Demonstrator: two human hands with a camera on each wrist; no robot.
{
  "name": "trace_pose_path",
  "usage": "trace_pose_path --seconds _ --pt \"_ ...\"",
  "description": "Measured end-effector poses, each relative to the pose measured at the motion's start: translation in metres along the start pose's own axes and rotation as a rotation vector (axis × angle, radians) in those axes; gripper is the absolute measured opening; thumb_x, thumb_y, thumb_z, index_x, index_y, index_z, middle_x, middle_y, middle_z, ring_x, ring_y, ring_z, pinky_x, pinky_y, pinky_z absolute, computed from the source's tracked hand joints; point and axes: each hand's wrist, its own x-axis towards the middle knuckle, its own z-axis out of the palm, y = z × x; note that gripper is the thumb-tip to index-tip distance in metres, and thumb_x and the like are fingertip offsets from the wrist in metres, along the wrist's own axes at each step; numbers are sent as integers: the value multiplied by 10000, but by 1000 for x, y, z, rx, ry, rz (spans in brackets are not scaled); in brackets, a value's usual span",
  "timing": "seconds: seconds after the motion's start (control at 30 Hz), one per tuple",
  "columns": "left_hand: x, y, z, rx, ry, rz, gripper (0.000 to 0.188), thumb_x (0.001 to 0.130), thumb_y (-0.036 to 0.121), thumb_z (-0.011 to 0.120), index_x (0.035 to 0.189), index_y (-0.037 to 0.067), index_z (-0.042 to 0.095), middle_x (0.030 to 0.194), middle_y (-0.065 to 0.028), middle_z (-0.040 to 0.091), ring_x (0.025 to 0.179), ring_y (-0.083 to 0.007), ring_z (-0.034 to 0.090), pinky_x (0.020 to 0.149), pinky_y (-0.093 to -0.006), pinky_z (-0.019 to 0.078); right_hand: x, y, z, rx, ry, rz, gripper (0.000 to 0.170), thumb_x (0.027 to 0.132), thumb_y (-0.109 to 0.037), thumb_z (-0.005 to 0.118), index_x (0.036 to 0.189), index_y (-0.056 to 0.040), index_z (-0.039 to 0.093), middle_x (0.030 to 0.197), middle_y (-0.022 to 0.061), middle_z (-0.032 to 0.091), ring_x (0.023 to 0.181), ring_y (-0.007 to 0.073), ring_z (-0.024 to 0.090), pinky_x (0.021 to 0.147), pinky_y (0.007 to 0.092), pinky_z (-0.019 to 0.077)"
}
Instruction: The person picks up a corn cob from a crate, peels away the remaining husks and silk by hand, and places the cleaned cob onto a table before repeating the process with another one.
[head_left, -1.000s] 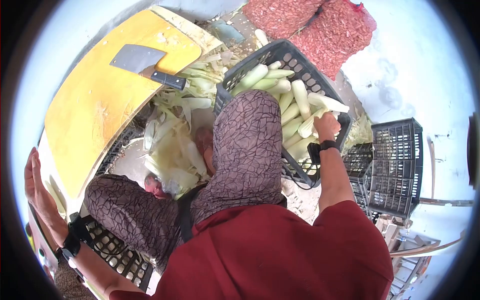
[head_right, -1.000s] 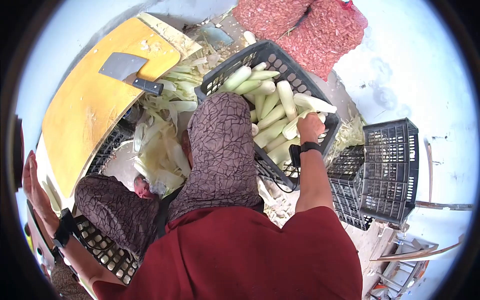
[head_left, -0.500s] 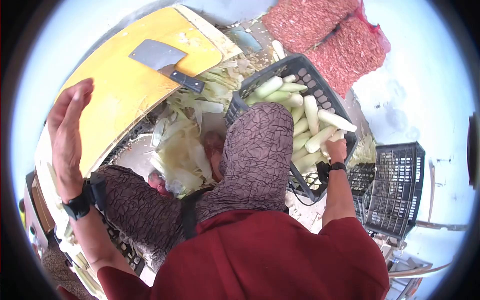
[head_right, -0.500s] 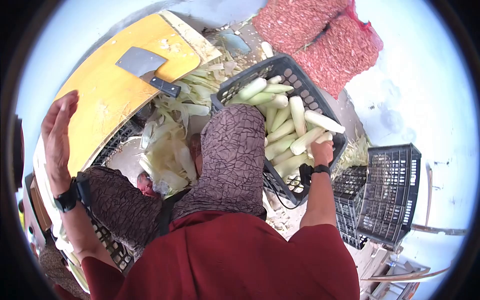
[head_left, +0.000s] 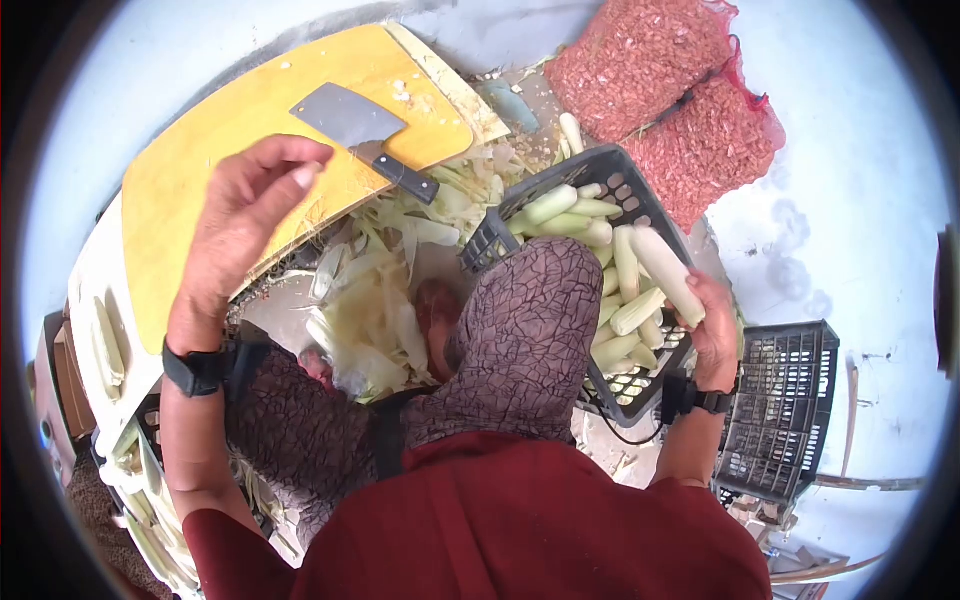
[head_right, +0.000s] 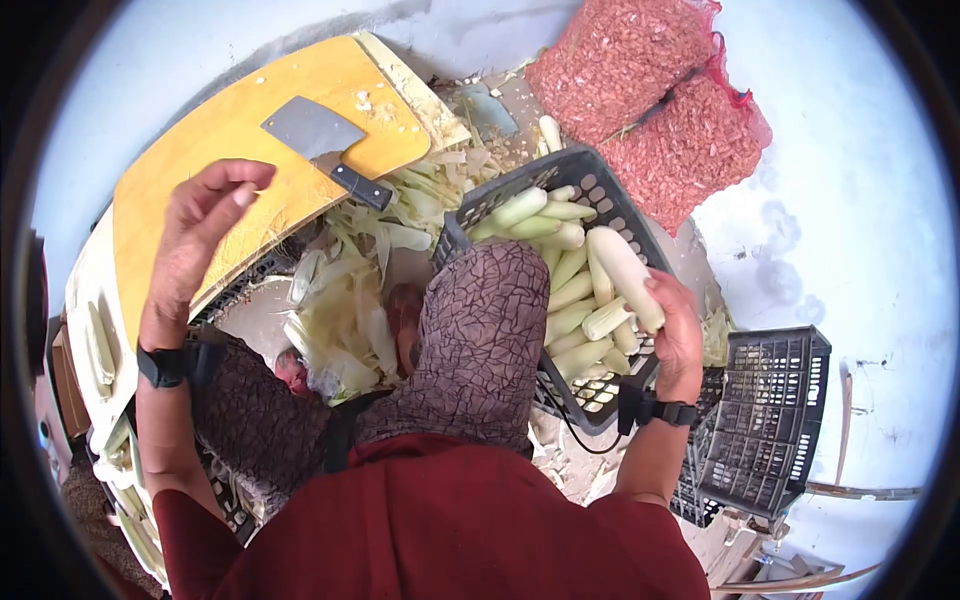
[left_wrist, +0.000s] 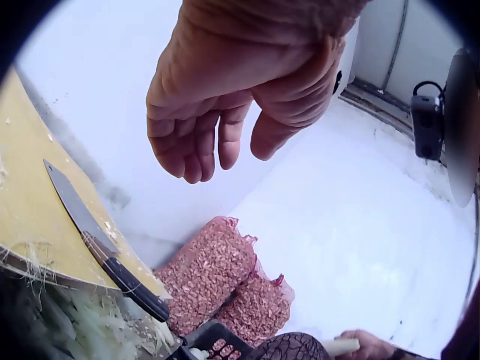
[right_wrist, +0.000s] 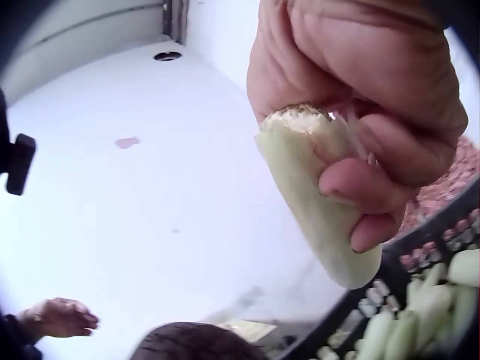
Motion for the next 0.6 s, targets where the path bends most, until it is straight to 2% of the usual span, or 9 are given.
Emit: trace_pose_path --seconds 0.07,0.1,0.17,0.23,0.33,0.4,0.53,0.57,0.6 --pt "1 -4 8 33 -76 -3 279 846 124 624 1103 19 594 1052 -70 629 952 -144 578 857 -287 460 -2 -30 36 11 -127 -62 421 784 -219 586 1106 52 563 838 121 645 649 163 633 477 217 443" --pt "1 -4 14 184 -84 164 336 819 148 653 1136 55 591 1058 -70 634 991 -175 574 862 -324 460 -4 -43 55 23 -253 -110 442 785 -208 585 1129 67 549 856 121 647 668 164 638 492 218 451" --pt "-4 1 18 291 -143 158 462 805 167 660 1236 70 525 1199 -87 569 1115 -204 520 950 -356 399 -5 -63 92 26 -389 -139 440 784 -193 587 1130 76 545 880 121 645 688 163 638 524 221 464" --pt "-3 -14 22 312 -166 371 656 732 204 722 1319 111 445 1327 -111 470 1236 -267 437 1001 -398 376 -17 -85 136 39 -565 -122 442 775 -162 599 1138 82 535 935 121 639 741 142 631 616 223 485" --pt "-14 -9 25 494 -103 398 714 718 201 730 1350 127 407 1350 -129 442 1268 -306 397 1020 -411 360 -5 -92 186 -65 -860 -102 465 772 -175 622 1148 83 527 949 107 632 774 114 616 669 211 477" --pt "-19 -13 23 640 -155 453 745 713 188 732 1367 127 379 1323 -148 453 1257 -318 399 1028 -418 350 -12 -99 222 -34 -970 -79 448 792 -191 605 1138 83 531 902 110 638 717 114 614 623 208 475" --pt "-23 -24 8 288 -124 213 675 675 43 705 1299 61 446 1159 -157 545 1104 -301 524 951 -367 433 0 -114 265 -124 -1178 -86 412 874 -255 495 1110 79 543 743 129 643 509 118 571 456 205 434" --pt "-26 -25 6 33 -92 88 593 711 8 686 1265 37 478 1093 -107 583 1059 -223 550 920 -322 448 -1 -117 275 -54 -1191 -74 438 931 -326 401 1054 63 562 673 142 631 411 127 521 377 215 385" --pt "-28 -25 3 45 -73 90 593 711 8 686 1265 37 478 1093 -107 583 1059 -223 550 920 -322 448 1 -120 281 -55 -1210 -85 438 931 -326 401 1054 63 562 673 142 631 411 127 521 377 215 385"
